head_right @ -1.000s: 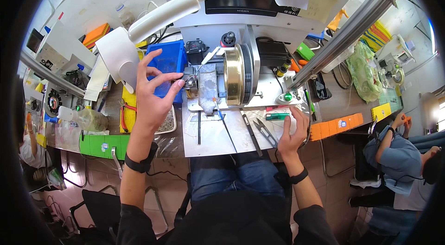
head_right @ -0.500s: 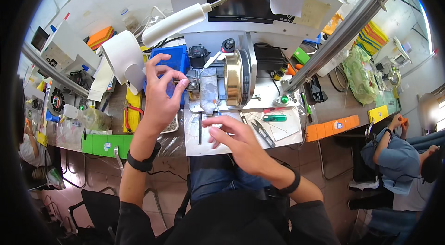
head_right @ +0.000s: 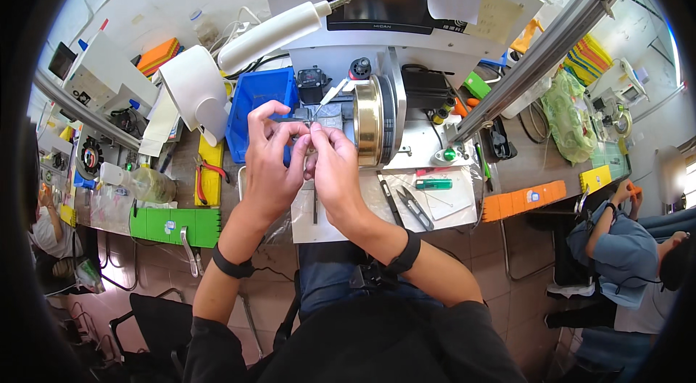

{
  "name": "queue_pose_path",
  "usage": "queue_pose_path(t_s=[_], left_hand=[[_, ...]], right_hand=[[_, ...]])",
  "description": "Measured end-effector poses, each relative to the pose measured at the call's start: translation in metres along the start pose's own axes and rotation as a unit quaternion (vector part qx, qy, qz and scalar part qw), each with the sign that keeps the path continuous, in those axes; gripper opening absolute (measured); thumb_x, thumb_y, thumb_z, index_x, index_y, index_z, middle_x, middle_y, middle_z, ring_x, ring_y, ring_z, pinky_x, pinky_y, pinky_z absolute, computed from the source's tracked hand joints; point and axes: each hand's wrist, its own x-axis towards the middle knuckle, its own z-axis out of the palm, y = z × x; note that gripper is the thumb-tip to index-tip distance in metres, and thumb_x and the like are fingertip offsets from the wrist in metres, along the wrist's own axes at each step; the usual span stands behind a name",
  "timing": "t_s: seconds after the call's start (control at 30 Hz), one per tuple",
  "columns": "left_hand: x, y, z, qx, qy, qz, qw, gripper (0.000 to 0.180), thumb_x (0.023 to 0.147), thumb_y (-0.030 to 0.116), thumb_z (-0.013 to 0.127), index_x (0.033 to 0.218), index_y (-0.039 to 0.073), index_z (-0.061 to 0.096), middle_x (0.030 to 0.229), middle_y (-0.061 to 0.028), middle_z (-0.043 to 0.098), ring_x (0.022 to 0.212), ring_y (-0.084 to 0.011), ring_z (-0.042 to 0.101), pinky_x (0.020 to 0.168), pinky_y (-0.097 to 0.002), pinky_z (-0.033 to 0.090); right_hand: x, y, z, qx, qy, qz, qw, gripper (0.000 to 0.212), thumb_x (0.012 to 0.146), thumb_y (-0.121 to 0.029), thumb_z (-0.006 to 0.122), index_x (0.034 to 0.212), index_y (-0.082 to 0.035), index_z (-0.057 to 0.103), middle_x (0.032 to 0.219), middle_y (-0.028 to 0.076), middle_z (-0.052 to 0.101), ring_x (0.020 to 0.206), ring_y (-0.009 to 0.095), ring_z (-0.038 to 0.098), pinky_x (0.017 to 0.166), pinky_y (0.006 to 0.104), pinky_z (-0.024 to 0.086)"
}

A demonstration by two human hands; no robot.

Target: Assembling and gluing small components using a precision fixture and tweezers.

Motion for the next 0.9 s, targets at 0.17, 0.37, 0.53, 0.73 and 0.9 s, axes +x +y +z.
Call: queue_pose_path(t_s=[0.17,0.37,0.53,0.73,0.9], left_hand=[[-0.006,0.013,-0.009,0.026,-0.017,-0.029,0.999,0.012,0.083,0.005,0.068,0.095,0.005,0.066,0.114,-0.0094,0.053,0.072,-0.0241,0.064,0.061,-0.0372,0.051],[-0.021,0.046,-0.042,0.106,-0.17,-0.116,0.973,0.008,0.085,0.013,0.07,0.088,0.006,0.069,0.096,-0.0078,0.065,0.066,-0.0242,0.063,0.06,-0.0359,0.049],[-0.009,0.029,-0.063,0.138,-0.051,-0.054,0.988,0.007,0.081,0.013,0.075,0.085,0.008,0.073,0.095,-0.0071,0.067,0.089,-0.0248,0.062,0.075,-0.0351,0.049],[0.011,-0.001,-0.038,0.13,0.058,0.084,0.986,0.022,0.074,0.004,0.076,0.093,0.014,0.075,0.106,-0.0036,0.065,0.086,-0.024,0.057,0.078,-0.0368,0.045],[0.019,-0.006,-0.014,0.121,0.024,0.165,0.979,0.029,0.069,0.005,0.075,0.095,0.017,0.073,0.111,-0.0022,0.063,0.087,-0.0225,0.057,0.078,-0.0368,0.043]], right_hand=[[0.005,0.0,0.0,0.036,0.025,0.019,0.999,0.018,0.099,-0.021,0.056,0.102,-0.004,0.059,0.071,-0.004,0.051,0.06,0.004,0.044,0.055,0.0212,0.038],[0.004,0.006,-0.007,0.05,-0.003,0.01,0.999,0.013,0.098,-0.015,0.056,0.102,-0.003,0.058,0.079,-0.002,0.051,0.065,0.005,0.043,0.058,0.0225,0.037],[-0.003,0.005,-0.01,0.046,-0.021,0.006,0.999,0.013,0.1,-0.015,0.056,0.101,-0.002,0.056,0.078,-0.003,0.048,0.064,0.005,0.042,0.057,0.0216,0.036],[-0.01,0.002,-0.012,0.061,-0.036,0.017,0.997,0.011,0.1,-0.014,0.054,0.1,-0.003,0.055,0.081,-0.003,0.048,0.065,0.006,0.043,0.058,0.0224,0.036],[-0.009,-0.001,-0.012,0.071,-0.056,0.005,0.996,0.011,0.1,-0.015,0.054,0.1,-0.004,0.055,0.08,-0.002,0.047,0.065,0.006,0.042,0.059,0.0233,0.036]])
